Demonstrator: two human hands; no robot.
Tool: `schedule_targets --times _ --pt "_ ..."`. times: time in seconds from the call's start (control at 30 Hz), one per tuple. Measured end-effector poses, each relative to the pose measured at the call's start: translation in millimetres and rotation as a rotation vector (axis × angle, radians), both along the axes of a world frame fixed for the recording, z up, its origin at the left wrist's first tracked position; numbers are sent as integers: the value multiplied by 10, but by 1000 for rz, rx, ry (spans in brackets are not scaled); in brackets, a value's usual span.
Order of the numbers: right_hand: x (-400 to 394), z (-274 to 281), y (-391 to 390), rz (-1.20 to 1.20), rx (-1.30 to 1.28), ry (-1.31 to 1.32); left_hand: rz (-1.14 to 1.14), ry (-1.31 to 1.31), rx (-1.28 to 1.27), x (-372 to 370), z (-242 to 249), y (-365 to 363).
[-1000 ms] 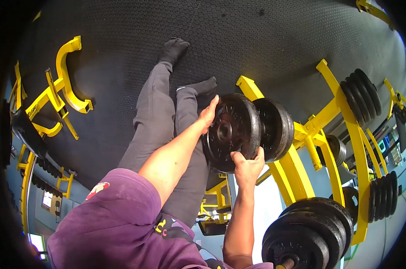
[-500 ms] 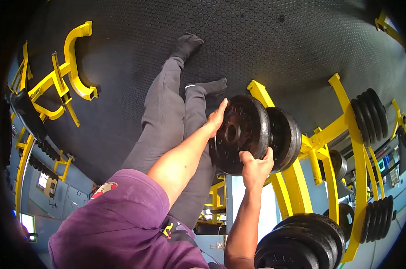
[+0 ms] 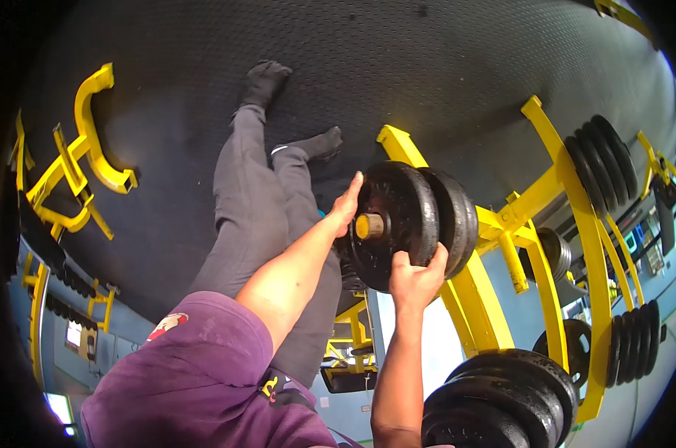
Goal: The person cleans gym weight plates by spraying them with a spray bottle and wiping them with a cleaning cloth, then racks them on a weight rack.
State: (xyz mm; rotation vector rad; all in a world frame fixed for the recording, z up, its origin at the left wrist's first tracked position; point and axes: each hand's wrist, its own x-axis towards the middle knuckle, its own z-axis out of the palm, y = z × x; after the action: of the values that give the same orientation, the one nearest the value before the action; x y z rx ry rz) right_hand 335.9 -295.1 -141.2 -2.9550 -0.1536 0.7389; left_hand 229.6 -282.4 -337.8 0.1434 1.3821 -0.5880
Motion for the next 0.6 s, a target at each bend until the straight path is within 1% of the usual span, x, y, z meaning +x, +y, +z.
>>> schedule_targets --times 0.03,0.07,0.1,0.13,0.17,0.23,0.3,0.37,0.43,0.47,0.5,0.57,0.6 --pt "-25 -60 -169 198 -38 -145 41 7 -32 -4 -98 -135" --pt "-16 -87 -234 301 -19 -188 93 -2 -73 -20 -193 -240" --pt "-3 -84 -276 348 -48 -220 143 -9 -117 -38 -273 -356" --pt "17 -78 -275 403 -94 -269 215 12 -176 21 -177 -287" --pt "30 -77 -281 455 -141 -315 192 52 -203 26 -211 -342" --pt "73 -102 -307 427 -199 -333 199 70 -233 95 -155 -336" --pt "148 -135 -341 499 -230 -355 165 63 -216 157 -104 -308" --pt "181 -152 -406 482 -213 -361 131 54 -206 132 -119 -389" --pt "209 -163 -433 468 -136 -332 244 -68 -205 96 -213 -509" --pt "216 -168 -451 479 -136 -336 245 -23 -184 237 15 -318" --pt "217 -178 -470 467 -149 -342 230 -30 -194 221 -13 -376" --pt "232 -193 -485 443 -46 -339 337 -96 -278 122 -183 -516" --pt "237 -190 -471 462 -67 -362 350 -101 -281 79 -248 -602"
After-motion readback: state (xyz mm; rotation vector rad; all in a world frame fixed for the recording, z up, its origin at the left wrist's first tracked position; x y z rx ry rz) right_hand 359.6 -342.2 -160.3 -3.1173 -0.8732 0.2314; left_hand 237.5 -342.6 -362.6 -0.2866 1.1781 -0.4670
